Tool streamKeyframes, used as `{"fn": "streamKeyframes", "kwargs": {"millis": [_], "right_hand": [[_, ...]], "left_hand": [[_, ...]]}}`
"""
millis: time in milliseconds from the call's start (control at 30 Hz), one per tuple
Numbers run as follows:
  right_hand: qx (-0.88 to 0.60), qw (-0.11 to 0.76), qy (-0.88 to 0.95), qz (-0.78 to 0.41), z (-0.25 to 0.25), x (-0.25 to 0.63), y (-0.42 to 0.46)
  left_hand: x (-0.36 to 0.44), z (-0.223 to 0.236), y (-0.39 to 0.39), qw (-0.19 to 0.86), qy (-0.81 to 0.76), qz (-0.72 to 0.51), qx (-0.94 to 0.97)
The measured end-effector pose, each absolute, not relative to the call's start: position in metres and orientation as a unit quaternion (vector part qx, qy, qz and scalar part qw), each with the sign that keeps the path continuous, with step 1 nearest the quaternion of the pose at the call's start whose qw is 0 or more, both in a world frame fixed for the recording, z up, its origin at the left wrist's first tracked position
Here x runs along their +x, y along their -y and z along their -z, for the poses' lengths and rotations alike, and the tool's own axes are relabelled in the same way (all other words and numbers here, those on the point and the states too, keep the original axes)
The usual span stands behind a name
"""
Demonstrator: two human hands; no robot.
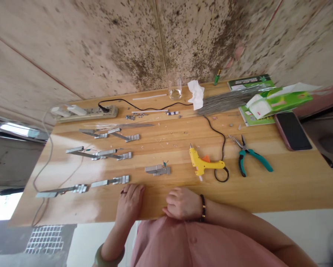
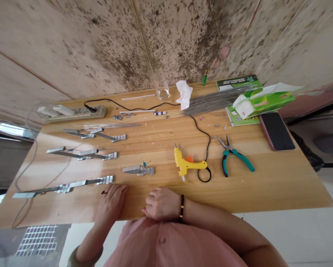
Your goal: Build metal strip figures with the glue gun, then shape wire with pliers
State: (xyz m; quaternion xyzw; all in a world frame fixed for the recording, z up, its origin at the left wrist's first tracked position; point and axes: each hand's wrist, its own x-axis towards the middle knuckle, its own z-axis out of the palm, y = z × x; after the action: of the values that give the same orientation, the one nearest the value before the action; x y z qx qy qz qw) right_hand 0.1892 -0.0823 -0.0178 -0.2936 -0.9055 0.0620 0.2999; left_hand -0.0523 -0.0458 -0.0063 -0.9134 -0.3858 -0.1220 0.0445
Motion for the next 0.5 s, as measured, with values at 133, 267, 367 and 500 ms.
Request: {"fn": "streamKeyframes", "kwargs": {"millis": [133,267,367,500], "right_hand": [[-0.278,0.311,0.907,-0.051,0.014,0.19,0.081],[-0.218,0.298,0.928,-0.051,0.008,0.189,0.083],[-0.184,0.305,0.933,-0.052,0.007,0.186,0.086],[-0.172,0.319,0.93,-0.053,0.011,0.184,0.087]], "left_hand": [[-0.039,0.002,0.048,-0.024,0.438,0.186,-0.879],[-0.013,-0.004,0.053,-0.167,0.484,0.241,-0.825],[0.007,-0.008,0.052,-0.301,0.49,0.219,-0.788],[0.022,-0.013,0.047,-0.451,0.502,0.236,-0.7]]}}
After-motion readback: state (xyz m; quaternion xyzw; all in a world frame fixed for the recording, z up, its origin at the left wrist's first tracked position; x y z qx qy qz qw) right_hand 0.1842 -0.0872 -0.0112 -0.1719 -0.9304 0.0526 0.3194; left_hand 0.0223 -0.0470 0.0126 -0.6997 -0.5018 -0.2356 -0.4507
